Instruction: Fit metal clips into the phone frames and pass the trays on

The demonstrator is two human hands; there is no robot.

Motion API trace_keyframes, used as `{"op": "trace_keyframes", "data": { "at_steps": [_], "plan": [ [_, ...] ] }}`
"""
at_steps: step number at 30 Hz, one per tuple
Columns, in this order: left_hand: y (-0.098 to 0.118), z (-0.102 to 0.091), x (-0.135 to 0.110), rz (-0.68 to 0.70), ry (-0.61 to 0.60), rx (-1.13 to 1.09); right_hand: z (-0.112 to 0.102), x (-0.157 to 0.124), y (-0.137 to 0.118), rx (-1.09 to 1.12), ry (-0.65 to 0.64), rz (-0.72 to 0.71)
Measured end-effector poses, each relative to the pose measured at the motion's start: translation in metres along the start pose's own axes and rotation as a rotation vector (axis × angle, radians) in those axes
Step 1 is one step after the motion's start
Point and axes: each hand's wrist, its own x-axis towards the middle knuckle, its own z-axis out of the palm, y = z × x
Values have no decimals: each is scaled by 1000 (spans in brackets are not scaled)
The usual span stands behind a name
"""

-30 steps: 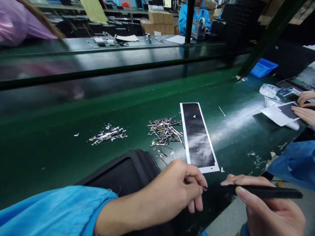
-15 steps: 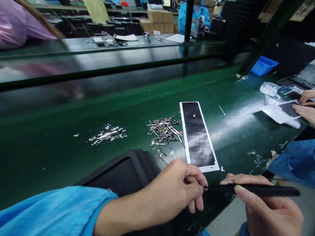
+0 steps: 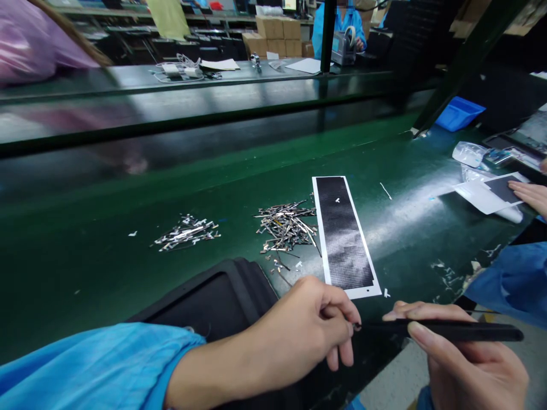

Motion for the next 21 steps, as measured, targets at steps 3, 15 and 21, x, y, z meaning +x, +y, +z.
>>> {"op": "trace_keyframes", "data": {
  "at_steps": [3, 15, 21],
  "plan": [
    [0, 0, 0, 12, -11, -6, 1, 0, 0, 1, -5, 5],
    [2, 1, 0, 8, -19, -38, 0, 0, 0, 11, -36, 3],
    [2, 2, -1, 8, -7, -63, -3, -2, 1, -21, -51, -1]
  ]
}}
